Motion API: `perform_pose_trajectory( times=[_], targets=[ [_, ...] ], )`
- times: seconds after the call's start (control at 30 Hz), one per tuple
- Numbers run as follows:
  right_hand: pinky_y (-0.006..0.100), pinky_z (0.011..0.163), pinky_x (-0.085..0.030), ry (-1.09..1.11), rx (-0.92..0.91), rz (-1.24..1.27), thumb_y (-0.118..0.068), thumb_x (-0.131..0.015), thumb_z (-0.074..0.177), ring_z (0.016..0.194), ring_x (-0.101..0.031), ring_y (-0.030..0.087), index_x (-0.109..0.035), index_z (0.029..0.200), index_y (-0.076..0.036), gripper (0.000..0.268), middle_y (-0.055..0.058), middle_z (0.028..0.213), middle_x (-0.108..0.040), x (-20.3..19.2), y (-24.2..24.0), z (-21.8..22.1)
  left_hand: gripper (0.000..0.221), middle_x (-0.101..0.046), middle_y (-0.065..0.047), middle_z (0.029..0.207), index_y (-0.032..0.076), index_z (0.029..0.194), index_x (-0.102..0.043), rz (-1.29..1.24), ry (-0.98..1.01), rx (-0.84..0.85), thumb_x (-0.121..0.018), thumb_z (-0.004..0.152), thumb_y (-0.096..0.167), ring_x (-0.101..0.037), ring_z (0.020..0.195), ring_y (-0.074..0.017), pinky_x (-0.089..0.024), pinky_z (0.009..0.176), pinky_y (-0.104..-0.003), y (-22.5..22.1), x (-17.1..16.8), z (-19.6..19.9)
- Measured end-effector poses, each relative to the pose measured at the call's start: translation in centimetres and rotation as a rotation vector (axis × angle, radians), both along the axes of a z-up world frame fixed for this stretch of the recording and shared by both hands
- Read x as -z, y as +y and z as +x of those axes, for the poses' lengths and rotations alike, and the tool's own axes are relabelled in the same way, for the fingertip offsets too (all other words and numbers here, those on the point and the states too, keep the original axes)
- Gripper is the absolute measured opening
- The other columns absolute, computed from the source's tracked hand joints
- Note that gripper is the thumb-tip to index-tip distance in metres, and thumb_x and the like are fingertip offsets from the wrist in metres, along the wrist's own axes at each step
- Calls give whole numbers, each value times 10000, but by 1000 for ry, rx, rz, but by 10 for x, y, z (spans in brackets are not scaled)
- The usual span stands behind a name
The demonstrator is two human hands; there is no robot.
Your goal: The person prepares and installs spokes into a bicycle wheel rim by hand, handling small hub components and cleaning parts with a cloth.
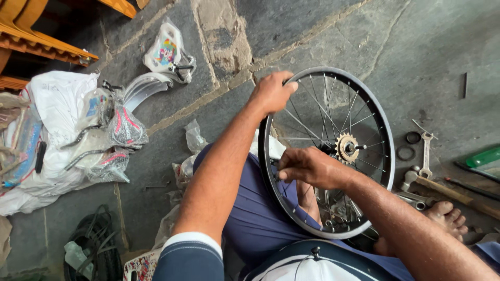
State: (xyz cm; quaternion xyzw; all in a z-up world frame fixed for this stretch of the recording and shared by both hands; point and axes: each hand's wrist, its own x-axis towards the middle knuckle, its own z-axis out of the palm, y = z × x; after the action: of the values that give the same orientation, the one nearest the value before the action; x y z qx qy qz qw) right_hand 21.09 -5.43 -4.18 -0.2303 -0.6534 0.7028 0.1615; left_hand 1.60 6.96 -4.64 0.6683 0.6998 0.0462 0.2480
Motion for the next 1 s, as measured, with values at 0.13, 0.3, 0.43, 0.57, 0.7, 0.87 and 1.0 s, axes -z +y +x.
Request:
perform_pose_trajectory(
  times=[0.13, 0.3, 0.43, 0.57, 0.7, 0.87, 1.0],
  targets=[
    [349, 766, -598, -42, -69, 89, -229, -780, 851, 805, -755, 165, -746, 992, -49, 231, 65, 851, -788, -14, 3, 4, 391, -683, -246, 1150, 93, 1244, -673, 96, 68, 62, -660, 957, 359, -646, 1119, -413, -501, 959, -488, -21, -6, -12],
    [328, 736, -638, -193, -243, -45, -190, -747, 842, 749, -826, 168, -747, 989, -77, 185, 58, 826, -811, -21, 4, 7, 350, -704, -210, 1093, 66, 1188, -660, 215, 24, -9, -640, 958, 328, -654, 1076, -416, -501, 931, -500, -57, -28, -22],
    [334, 720, -625, 71, -263, 103, -162, -823, 805, 796, -779, 195, -782, 948, -41, 192, 92, 905, -788, -16, 4, 4, 363, -709, -196, 1091, 66, 1194, -653, 190, -53, -116, -639, 945, 329, -674, 1053, -392, -515, 905, -481, -66, -35, -24],
    [309, 755, -641, -118, -271, 136, -229, -793, 832, 822, -798, 175, -780, 972, -87, 200, 58, 955, -802, -13, 7, 3, 345, -725, -185, 1134, 64, 1177, -672, 229, -93, -82, -642, 961, 332, -677, 1091, -388, -521, 930, -468, -65, -38, -26],
    [337, 798, -641, 71, 50, 335, -212, -794, 827, 908, -784, 189, -796, 956, -82, 183, 54, 1003, -796, -16, 21, 10, 371, -722, -183, 1156, 67, 1196, -672, 190, -99, -114, -641, 949, 342, -679, 1101, -383, -521, 926, -459, -65, -45, -24],
    [384, 739, -608, 51, 288, 596, -222, -797, 813, 879, -753, 263, -781, 929, -75, 188, 73, 1037, -762, -18, 11, -3, 348, -741, -186, 1102, 74, 1175, -685, 181, -99, -123, -613, 969, 346, -692, 1067, -391, -532, 903, -459, -64, -46, -24],
    [385, 740, -609, 163, 257, 525, -247, -794, 830, 878, -764, 267, -780, 933, -73, 203, 67, 1028, -769, -11, 8, -16, 335, -747, -188, 1033, 81, 1150, -688, 178, -112, -156, -581, 992, 356, -711, 1003, -391, -545, 857, -458, -67, -46, -23]
  ],
)
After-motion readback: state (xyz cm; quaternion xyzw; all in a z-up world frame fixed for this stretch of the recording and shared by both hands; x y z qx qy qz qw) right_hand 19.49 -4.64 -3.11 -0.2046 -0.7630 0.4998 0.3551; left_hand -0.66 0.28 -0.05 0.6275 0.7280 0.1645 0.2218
